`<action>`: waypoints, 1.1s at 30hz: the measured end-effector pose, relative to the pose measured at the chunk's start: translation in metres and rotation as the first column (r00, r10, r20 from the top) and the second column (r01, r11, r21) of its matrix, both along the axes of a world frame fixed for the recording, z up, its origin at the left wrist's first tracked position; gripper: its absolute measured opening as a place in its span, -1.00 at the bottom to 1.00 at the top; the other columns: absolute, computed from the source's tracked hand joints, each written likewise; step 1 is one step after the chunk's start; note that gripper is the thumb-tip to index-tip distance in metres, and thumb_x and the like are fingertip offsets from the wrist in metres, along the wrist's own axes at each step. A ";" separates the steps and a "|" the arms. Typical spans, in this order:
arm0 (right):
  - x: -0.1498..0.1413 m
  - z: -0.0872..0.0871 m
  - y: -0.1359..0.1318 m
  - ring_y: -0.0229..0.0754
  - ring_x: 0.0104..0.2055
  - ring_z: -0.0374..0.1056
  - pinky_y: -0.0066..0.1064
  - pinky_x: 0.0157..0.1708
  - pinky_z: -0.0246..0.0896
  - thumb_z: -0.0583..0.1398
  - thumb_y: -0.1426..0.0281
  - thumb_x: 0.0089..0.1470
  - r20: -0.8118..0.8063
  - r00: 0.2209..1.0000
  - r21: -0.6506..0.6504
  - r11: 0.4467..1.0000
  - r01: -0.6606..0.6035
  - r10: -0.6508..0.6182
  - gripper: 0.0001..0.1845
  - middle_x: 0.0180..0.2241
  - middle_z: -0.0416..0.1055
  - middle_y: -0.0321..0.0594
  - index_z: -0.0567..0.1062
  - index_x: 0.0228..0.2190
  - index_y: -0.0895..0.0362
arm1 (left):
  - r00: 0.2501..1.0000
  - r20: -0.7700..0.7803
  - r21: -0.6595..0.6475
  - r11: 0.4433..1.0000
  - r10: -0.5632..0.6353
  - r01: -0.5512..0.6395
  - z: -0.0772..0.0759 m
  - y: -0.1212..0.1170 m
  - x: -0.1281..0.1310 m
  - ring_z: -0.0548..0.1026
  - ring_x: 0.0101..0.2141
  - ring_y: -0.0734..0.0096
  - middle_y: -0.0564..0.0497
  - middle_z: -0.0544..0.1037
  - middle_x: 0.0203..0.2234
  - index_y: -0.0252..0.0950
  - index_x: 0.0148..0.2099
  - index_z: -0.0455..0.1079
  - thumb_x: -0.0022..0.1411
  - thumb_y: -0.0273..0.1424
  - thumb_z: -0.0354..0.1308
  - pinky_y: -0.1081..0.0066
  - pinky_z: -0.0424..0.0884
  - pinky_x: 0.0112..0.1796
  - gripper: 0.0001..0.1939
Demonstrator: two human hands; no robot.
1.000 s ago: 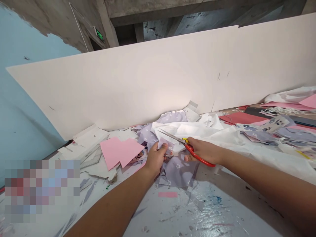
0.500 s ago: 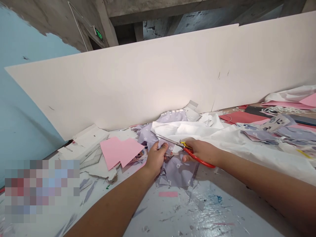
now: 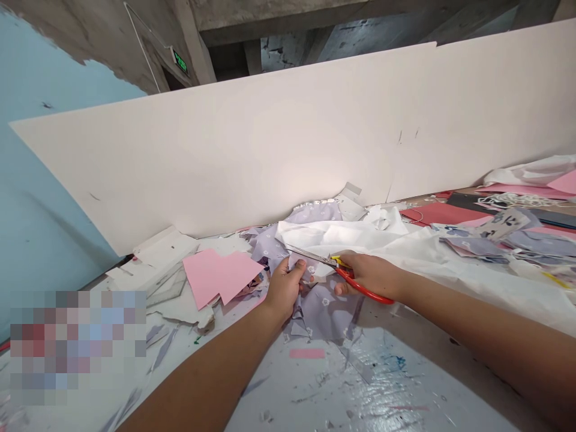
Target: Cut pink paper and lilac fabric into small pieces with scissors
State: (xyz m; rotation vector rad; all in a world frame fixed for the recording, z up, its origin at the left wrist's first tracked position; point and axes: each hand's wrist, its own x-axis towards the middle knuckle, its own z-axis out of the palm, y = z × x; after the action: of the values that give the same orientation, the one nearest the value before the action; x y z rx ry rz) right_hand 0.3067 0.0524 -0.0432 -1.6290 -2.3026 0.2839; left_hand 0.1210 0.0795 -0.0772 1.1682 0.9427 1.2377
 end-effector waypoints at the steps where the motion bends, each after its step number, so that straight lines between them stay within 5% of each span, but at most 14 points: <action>1: 0.000 0.000 0.000 -0.16 -0.46 0.25 -0.45 -0.53 0.03 0.11 0.00 -0.20 0.006 1.000 0.005 1.000 -0.006 0.006 -0.55 -0.42 0.33 -0.19 0.32 -0.42 0.12 | 1.000 0.003 0.002 1.000 0.000 0.000 0.000 0.000 0.000 0.19 -0.74 0.67 0.10 0.41 -0.67 -0.30 -0.29 0.31 -0.11 -0.15 0.17 0.61 0.11 -0.69 -0.63; 33: -0.005 0.002 0.000 -0.29 -0.59 0.11 -0.48 -0.62 -0.08 0.06 0.01 -0.15 -0.048 0.999 -0.052 0.999 0.009 -0.011 -0.59 -0.61 0.19 -0.35 0.17 -0.62 0.11 | 1.000 -0.018 -0.002 1.000 -0.002 0.002 -0.002 0.001 0.001 0.17 -0.74 0.69 0.12 0.38 -0.68 -0.29 -0.28 0.29 -0.07 -0.19 0.15 0.65 0.09 -0.70 -0.67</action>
State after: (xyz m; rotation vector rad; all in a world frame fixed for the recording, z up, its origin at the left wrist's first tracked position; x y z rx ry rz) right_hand 0.3021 0.0525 -0.0413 -1.6393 -2.2685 0.3801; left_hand 0.1219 0.0802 -0.0790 1.1805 0.9562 1.2261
